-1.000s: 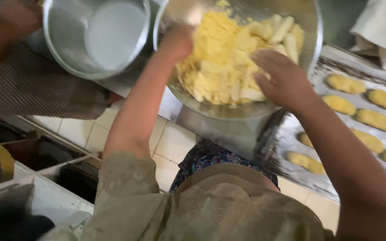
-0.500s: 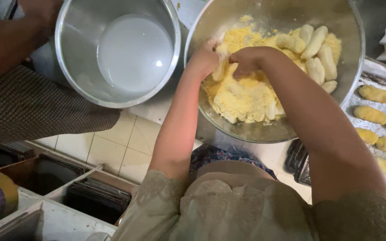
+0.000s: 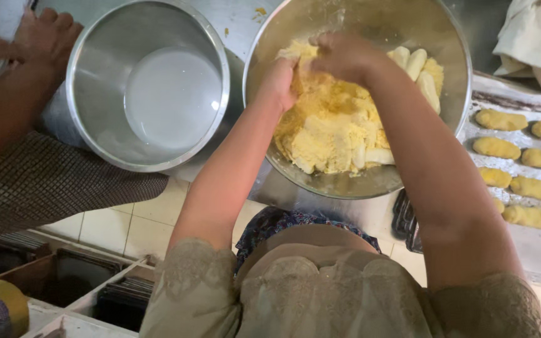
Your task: The person dips pale dough pieces by hand into a bowl of water, then rolls and presses them in a large bowl of yellow cornmeal to coat them, and places the coated pieces in rows on baking trays. They repeat this cycle continuously, occasionally wiping their hands with a cloth and turning pieces to coat all sides.
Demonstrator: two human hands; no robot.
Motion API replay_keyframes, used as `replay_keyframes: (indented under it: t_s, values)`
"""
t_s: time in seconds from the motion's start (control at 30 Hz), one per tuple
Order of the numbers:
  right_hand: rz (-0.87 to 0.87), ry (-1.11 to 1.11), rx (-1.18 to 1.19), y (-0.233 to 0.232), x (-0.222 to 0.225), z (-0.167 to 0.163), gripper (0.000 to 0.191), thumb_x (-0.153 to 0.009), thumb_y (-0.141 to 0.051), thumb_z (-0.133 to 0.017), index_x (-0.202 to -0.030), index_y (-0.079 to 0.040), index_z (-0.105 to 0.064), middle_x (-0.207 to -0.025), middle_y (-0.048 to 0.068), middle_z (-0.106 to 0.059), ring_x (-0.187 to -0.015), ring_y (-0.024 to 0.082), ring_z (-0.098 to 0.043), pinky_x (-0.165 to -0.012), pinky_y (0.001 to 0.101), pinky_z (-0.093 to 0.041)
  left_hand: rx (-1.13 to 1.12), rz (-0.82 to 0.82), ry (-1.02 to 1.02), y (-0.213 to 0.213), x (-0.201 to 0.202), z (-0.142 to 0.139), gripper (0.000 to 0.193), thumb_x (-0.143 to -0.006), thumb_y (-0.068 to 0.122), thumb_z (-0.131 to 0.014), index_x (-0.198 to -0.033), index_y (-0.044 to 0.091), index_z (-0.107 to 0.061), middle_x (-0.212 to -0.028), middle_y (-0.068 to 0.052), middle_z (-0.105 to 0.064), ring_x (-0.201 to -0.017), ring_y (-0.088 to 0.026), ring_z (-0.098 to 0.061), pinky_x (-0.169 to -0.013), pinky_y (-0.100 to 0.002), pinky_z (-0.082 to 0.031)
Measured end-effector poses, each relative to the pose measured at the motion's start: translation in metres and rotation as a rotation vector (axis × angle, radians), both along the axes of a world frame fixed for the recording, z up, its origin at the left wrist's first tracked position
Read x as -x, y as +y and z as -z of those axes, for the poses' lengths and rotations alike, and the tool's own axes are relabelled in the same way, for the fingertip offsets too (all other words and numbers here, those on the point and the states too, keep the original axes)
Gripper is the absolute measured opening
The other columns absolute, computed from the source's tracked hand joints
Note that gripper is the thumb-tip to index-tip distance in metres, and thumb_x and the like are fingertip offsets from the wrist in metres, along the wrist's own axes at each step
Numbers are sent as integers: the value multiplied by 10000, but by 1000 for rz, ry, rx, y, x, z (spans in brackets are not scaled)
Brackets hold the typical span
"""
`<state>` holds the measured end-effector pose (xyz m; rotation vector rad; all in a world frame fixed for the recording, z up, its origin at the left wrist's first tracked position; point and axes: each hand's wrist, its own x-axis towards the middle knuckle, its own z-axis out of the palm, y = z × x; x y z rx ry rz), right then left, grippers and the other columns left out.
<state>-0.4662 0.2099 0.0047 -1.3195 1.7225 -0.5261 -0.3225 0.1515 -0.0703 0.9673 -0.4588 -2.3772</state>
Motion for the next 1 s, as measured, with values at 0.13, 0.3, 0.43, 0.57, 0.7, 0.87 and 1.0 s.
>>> replay_keyframes:
  t_s: [0.13,0.3,0.43,0.57,0.7,0.87,1.0]
  values:
    - [-182,290,135,1,-4,21,728,-747,-285,-874,-1378,-47,-598,-1303,198,-656,-1160,333,-634,-890,430,-552,388,81,-254,-3,0,-1,339,-887,111,-532,-1205,30,-616,-1168,-221,-686,-1066,-351,-678,-850,-489,-592]
    - [-354,567,-189,-4,-22,50,717,-746,-394,-887,-1317,-35,-643,-1333,245,-625,-1197,391,-619,-994,464,-509,1146,351,-886,-10,-9,-5,521,-839,83,-549,-1352,-2,-582,-1309,-289,-637,-1253,-398,-591,-1047,-430,-470]
    - [-517,425,-266,-6,-23,66,759,-698,-264,-880,-1366,-59,-584,-1323,208,-654,-1172,361,-643,-971,448,-513,1062,332,-883,-9,-9,0,478,-855,102,-544,-1319,45,-644,-1297,-249,-669,-1252,-390,-611,-1047,-408,-466]
    - [-543,-145,-671,-20,-6,69,774,-676,-204,-761,-1411,-29,-596,-1294,290,-694,-1110,434,-669,-867,521,-556,1003,399,-823,-13,-10,8,400,-902,235,-649,-1262,63,-675,-1250,-168,-696,-1186,-307,-647,-1005,-361,-474]
    - [-239,94,-518,-27,4,66,861,-735,-232,-703,-1551,-136,-448,-1440,192,-581,-1238,375,-643,-985,525,-540,918,278,-606,-21,-14,15,349,-929,232,-643,-1214,35,-691,-1181,-115,-757,-1123,-220,-688,-970,-335,-513]
    - [-402,416,-407,-12,-12,71,1026,-732,-387,-891,-1558,-60,-377,-1530,196,-504,-1365,351,-531,-1138,436,-421,872,324,-654,-21,-9,19,341,-932,223,-640,-1216,50,-713,-1110,-91,-763,-1038,-206,-683,-916,-352,-528]
    - [-525,83,-313,-10,-6,64,929,-716,-278,-820,-1542,-95,-437,-1501,140,-564,-1343,283,-565,-1124,398,-434,579,410,-336,-20,-2,12,361,-916,264,-682,-1219,67,-686,-1095,-69,-729,-971,-221,-689,-797,-414,-591]
